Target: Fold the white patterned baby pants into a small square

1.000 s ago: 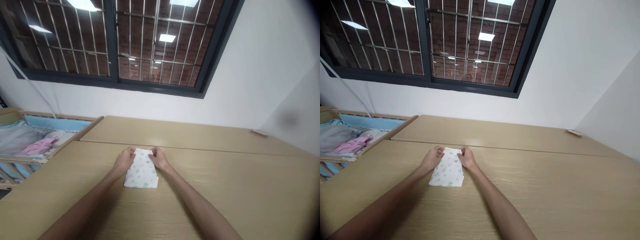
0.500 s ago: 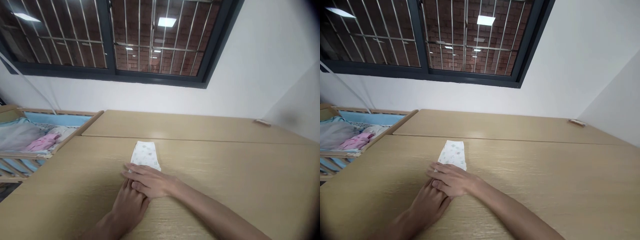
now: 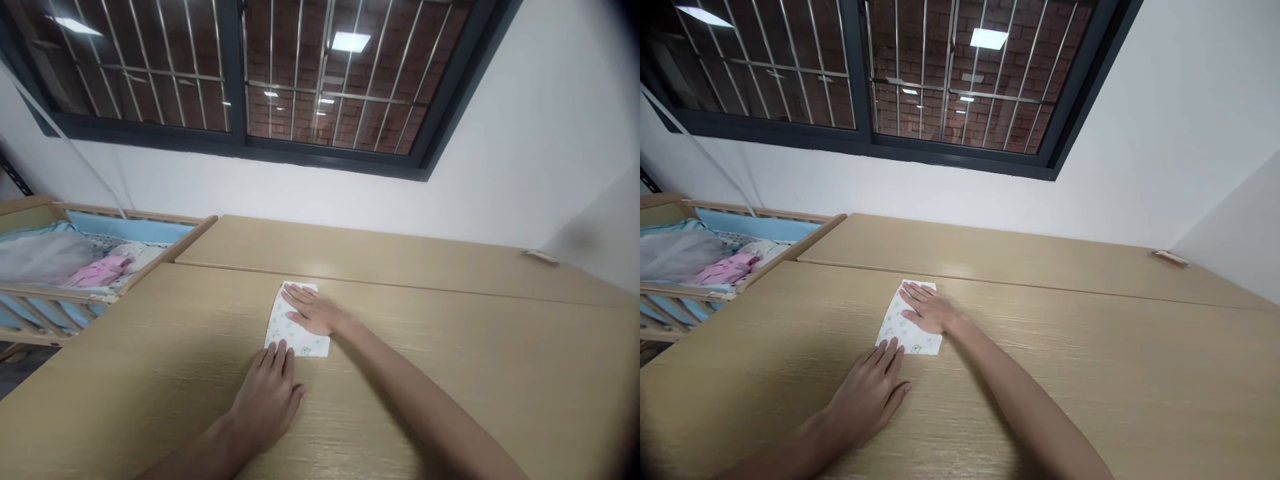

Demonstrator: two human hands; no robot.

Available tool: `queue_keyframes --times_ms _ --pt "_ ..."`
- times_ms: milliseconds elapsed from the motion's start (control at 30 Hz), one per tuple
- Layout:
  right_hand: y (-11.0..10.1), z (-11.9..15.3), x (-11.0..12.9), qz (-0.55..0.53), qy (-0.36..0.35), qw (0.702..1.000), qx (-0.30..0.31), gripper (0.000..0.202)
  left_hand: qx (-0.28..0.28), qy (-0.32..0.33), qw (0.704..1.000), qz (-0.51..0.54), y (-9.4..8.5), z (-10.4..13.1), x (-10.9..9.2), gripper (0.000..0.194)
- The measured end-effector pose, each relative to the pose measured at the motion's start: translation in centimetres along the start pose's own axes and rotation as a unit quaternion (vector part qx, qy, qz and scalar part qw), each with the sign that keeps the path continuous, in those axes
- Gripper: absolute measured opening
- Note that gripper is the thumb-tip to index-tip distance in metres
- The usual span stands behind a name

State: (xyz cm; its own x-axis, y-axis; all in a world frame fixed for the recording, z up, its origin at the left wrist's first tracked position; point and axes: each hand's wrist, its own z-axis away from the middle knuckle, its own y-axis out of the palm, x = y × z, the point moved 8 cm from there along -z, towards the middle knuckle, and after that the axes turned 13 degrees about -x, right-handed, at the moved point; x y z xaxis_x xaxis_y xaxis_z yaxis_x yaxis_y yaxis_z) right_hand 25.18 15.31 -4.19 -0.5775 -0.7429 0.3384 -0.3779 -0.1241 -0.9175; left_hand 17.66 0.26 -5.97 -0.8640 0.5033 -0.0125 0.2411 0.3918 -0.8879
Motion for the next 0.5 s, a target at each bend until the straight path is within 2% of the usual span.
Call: queue_keyframes --times_ms 167,233,300,400,500 --pt "-0.3 -0.5 -1.0 0.0 0.004 1.0 -0.016 0.064 -0.03 0.006 0.999 -0.021 0.2 0.2 -0.2 0.051" --pt "-0.4 -0.5 -0.9 0.005 0.002 1.0 -0.024 0.063 -0.023 0.02 0.999 -0.024 -0.1 -0.4 -0.1 0.045" --pt "-0.7 -0.4 -0.4 0.029 -0.004 0.999 -0.043 0.061 0.016 0.042 0.999 -0.014 -0.4 -1.4 0.5 0.035" --pt "-1.6 -0.1 0.7 0.091 -0.02 0.99 -0.107 0.056 0.096 0.081 0.992 0.031 -0.9 -3.3 2.3 0.021" --pt "-2.1 0.7 1.5 0.141 -0.012 0.977 -0.161 0.041 0.128 0.106 0.982 0.089 -1.6 -5.2 4.6 0.011"
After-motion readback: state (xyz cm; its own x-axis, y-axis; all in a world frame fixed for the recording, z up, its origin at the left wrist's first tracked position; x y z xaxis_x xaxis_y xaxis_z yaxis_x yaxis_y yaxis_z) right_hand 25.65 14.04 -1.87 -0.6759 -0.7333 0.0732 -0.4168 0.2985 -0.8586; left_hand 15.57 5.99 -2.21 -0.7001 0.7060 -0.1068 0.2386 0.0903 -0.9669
